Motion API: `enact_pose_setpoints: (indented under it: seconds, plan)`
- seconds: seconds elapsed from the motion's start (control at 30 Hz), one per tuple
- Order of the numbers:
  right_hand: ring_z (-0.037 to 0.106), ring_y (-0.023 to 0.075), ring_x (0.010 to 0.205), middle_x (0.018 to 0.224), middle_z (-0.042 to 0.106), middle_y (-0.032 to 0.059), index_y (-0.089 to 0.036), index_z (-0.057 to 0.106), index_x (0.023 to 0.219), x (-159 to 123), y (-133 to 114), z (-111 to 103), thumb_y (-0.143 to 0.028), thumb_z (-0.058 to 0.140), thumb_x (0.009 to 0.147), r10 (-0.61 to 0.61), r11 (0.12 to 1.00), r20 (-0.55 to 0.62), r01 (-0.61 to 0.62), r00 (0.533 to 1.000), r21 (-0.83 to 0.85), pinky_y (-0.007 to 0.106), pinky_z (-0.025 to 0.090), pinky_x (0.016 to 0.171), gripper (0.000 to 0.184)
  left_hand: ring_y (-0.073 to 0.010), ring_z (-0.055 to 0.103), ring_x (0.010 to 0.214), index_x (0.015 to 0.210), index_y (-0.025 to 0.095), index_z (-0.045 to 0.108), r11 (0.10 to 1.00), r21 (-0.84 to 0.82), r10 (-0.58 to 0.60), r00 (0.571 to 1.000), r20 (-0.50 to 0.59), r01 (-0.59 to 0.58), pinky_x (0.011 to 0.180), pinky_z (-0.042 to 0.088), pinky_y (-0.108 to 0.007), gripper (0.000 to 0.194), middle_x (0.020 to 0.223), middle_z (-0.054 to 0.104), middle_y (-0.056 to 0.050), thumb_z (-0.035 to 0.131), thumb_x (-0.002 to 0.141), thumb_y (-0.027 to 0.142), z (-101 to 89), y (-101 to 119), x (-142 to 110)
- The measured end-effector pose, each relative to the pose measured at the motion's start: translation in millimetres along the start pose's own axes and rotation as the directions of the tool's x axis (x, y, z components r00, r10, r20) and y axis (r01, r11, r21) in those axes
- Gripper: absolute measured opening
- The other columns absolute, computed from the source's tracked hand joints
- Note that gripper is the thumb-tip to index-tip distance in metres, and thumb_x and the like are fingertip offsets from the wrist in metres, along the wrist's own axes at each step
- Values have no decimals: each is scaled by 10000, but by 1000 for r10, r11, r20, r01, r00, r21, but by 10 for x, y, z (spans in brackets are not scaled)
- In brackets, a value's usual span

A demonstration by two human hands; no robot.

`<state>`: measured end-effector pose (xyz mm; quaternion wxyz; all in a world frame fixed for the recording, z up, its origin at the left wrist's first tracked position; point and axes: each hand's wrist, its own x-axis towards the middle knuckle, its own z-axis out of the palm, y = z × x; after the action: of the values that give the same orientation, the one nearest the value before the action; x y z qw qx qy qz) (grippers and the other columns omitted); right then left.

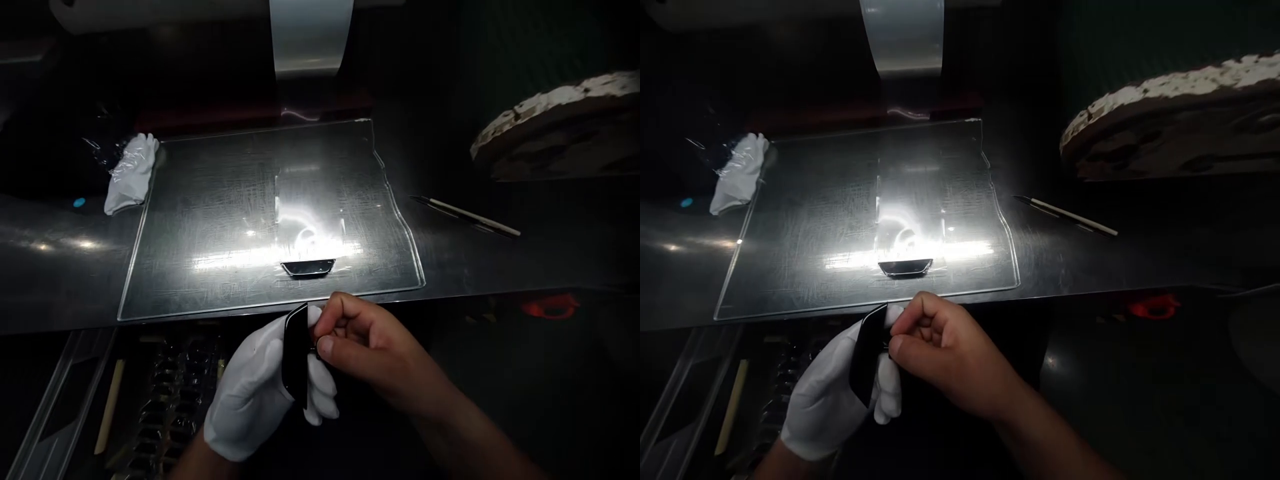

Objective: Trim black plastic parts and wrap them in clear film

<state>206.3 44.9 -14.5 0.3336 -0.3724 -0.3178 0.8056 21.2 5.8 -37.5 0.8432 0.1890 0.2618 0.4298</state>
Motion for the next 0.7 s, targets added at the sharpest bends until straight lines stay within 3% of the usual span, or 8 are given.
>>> enact_pose_setpoints:
  seconds: [0.1, 0.3, 0.47, 0.53, 0.6, 0.7]
  plan:
    - [494, 96, 607, 709, 595, -23, -181, 625, 867, -3, 19, -39, -417, 848, 855, 22, 999, -65, -25, 998, -37, 244, 397, 582, 325, -148, 678, 591, 1440, 133, 562, 1000, 6, 0, 1000, 0, 0, 561, 531, -207, 481, 737, 741, -79, 459, 1066, 416, 9, 6, 30]
    - [452, 73, 606, 749, 575, -35, -187, 654, 929, 14, 11, -79, -413, 835, 876, 21, 999, -67, -24, 998, -47, 205, 390, 561, 295, -138, 657, 578, 1437, 146, 559, 999, 37, 17, 1000, -10, -17, 564, 497, -211, 468, 706, 721, -49, 473, 1059, 410, 40, 17, 88]
    - [591, 100, 699, 818, 660, 0, -193, 731, 1009, -32, 31, -118, -382, 725, 980, -11, 991, -24, 7, 1000, -134, 215, 501, 651, 192, -186, 681, 628, 1456, 168, 563, 990, 143, 0, 997, -82, 12, 600, 526, -282, 541, 724, 727, -46, 567, 1009, 472, 17, 62, 65]
    - [619, 96, 659, 809, 693, 3, -206, 765, 1046, -75, 30, -147, -318, 696, 1007, -107, 971, 14, 107, 994, -216, 208, 517, 616, 138, -219, 720, 699, 1472, 193, 553, 980, 187, -49, 994, -96, 66, 654, 557, -319, 554, 799, 762, -67, 622, 994, 466, 4, 98, 44]
    - [670, 112, 687, 856, 732, 17, -225, 774, 1140, -119, 12, -176, -212, 706, 994, -335, 869, 84, 342, 939, -357, 218, 551, 632, 161, -225, 741, 737, 1512, 209, 508, 975, 202, -73, 992, -103, 93, 702, 573, -332, 581, 871, 782, -85, 618, 1005, 469, -22, 129, 18]
    - [732, 159, 883, 1010, 750, 66, -205, 765, 1195, -162, -36, -200, -78, 722, 943, -579, 619, 237, 610, 780, -495, 252, 598, 778, 286, -224, 748, 762, 1559, 220, 453, 979, 187, -67, 993, -101, 86, 723, 585, -323, 688, 943, 785, -99, 617, 982, 556, -110, 138, -25]
